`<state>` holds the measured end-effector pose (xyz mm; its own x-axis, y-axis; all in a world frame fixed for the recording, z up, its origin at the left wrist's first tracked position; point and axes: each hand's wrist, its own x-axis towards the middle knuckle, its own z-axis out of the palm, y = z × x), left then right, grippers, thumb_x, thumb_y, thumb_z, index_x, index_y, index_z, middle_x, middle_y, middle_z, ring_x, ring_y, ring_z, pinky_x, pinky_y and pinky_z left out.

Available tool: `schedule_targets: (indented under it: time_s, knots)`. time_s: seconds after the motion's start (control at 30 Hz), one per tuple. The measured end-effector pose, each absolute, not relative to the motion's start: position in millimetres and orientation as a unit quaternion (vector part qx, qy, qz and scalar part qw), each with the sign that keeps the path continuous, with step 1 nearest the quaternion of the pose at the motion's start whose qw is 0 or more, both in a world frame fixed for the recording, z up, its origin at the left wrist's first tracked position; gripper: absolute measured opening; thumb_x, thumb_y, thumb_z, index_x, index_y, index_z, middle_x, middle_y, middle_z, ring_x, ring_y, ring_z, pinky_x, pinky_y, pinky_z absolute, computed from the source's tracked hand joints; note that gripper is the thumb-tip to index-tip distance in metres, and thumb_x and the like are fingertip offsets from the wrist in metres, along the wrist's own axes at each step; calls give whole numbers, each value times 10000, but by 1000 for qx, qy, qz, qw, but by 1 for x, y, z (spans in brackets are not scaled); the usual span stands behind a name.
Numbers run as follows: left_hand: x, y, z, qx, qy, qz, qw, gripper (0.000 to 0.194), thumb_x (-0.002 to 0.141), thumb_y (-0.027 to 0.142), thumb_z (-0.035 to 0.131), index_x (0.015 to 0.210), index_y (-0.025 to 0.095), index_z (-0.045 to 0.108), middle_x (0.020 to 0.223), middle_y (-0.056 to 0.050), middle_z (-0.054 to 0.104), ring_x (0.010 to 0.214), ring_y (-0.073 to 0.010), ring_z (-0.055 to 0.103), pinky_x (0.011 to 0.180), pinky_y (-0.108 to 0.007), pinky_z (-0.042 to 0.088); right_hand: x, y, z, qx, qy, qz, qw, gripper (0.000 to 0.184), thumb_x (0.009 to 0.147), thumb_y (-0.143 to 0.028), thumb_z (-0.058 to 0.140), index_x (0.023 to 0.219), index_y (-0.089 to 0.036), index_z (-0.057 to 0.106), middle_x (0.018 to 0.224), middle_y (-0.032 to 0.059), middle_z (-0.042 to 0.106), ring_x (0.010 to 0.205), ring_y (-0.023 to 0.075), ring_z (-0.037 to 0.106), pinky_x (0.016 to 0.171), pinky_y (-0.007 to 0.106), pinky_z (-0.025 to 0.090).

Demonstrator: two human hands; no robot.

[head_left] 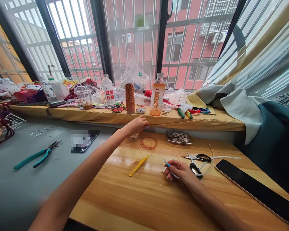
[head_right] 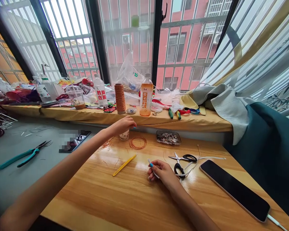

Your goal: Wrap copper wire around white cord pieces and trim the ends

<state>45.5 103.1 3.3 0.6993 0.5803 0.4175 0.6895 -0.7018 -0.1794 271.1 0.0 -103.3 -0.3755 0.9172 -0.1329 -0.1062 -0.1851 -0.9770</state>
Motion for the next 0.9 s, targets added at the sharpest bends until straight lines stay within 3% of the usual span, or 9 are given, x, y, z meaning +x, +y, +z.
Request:
schedule_targets:
  time_s: [0.27,0.47,0.57,0.73,0.9]
  knots:
    - [51,93,45,-791,-447,-285,307,217,831,220,392,803,115,580,798,-85,576,820,-181,471,723,-300,366,270,-6,-98,-413,-519,646,378,423,531,-483,665,731,-118,586,516,-27,559,408,66,502,425,202,375]
    - [69,65,70,-714,-451,-453,286,208,856,228,349,921,125,517,679,-22,583,610,-99,493,607,-235,366,269,-10,-97,-424,-571,620,332,444,569,-550,594,694,-124,576,511,-39,527,383,62,477,390,191,338]
    - [87,42,43,-773,-387,-410,291,162,836,184,370,835,138,526,635,-12,580,595,-103,504,583,-225,360,267,-14,-95,-416,-598,609,315,433,582,-542,589,693,-124,582,529,-30,536,404,64,479,404,191,340]
    - [110,7,-20,-891,-316,-218,241,177,821,151,356,708,142,492,558,4,542,532,-113,507,518,-231,340,262,-23,-90,-392,-618,622,279,386,638,-502,566,699,-122,598,577,0,572,427,79,506,426,205,342]
    - [104,-13,-48,-892,-375,-227,115,179,819,188,347,749,151,507,641,-15,585,584,-120,540,499,-216,337,263,-19,-88,-413,-550,635,351,393,570,-512,620,665,-131,606,591,-6,561,416,70,475,432,215,338]
